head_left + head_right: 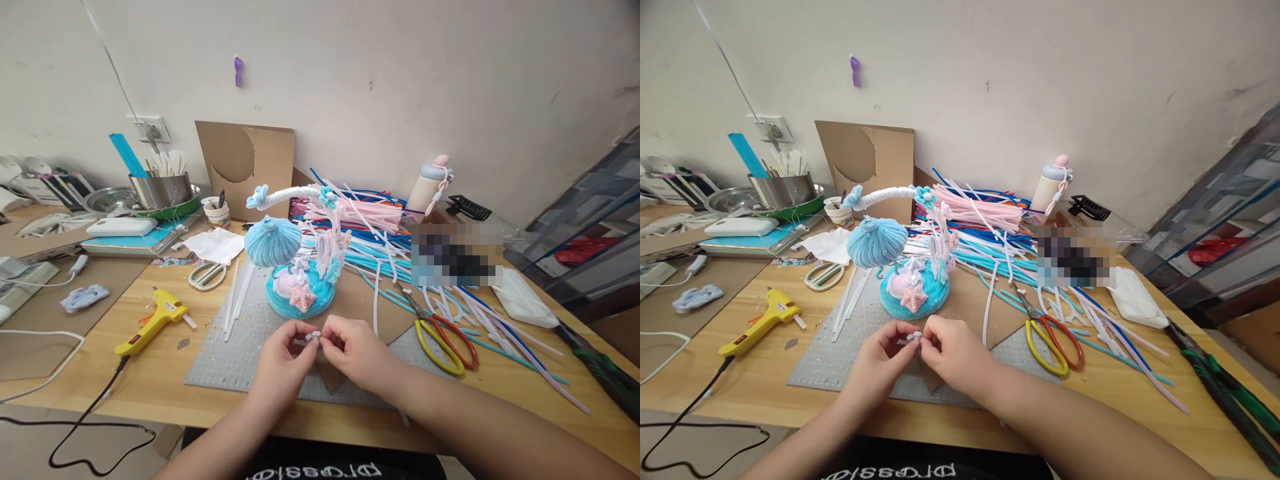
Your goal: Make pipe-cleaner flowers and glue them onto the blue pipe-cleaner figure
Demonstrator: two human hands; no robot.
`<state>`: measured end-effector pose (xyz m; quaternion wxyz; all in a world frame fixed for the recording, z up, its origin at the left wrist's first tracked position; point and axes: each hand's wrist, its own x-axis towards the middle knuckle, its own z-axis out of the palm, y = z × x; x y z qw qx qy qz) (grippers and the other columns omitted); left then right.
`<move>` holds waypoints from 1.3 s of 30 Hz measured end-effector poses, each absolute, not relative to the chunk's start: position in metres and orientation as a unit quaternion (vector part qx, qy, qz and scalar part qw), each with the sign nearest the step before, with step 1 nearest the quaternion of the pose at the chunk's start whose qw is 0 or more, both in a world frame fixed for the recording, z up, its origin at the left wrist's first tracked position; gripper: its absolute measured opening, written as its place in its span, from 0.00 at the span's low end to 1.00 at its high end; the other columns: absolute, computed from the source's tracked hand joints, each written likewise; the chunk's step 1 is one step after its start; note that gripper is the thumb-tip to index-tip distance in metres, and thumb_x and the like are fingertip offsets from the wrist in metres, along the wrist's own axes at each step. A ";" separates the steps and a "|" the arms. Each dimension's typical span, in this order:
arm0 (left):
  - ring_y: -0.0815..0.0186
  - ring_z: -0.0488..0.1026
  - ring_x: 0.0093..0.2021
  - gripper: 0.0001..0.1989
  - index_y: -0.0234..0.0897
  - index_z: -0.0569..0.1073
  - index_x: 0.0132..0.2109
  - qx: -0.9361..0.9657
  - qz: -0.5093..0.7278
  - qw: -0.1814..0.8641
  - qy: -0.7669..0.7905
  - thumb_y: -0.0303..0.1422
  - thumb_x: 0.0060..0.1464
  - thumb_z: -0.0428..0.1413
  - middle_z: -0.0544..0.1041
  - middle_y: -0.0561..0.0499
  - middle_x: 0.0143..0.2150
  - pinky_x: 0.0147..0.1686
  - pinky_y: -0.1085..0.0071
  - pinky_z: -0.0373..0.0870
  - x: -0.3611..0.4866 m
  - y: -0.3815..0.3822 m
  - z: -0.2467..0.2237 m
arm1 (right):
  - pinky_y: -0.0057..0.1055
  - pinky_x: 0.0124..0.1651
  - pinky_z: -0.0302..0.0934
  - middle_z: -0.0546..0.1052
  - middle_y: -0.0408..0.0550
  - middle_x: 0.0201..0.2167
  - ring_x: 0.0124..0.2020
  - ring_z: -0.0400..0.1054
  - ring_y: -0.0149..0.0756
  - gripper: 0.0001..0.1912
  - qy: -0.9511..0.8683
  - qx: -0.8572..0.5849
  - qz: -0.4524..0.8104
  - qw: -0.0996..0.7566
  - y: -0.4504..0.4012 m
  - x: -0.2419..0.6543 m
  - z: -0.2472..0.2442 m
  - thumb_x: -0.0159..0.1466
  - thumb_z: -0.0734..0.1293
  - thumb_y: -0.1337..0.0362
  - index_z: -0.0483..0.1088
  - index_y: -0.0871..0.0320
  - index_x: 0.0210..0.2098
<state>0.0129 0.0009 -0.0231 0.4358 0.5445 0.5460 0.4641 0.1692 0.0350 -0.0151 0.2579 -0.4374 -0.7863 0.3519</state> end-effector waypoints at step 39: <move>0.42 0.73 0.47 0.29 0.25 0.68 0.52 0.552 0.098 -0.016 0.828 0.49 0.58 0.46 0.75 0.36 0.44 0.44 0.50 0.69 -0.223 -0.002 -0.010 | 0.21 0.17 0.39 0.69 0.40 0.22 0.16 0.55 0.20 0.18 -0.477 -0.386 0.710 0.344 0.050 0.172 -0.019 0.51 0.73 0.53 0.66 0.61 0.29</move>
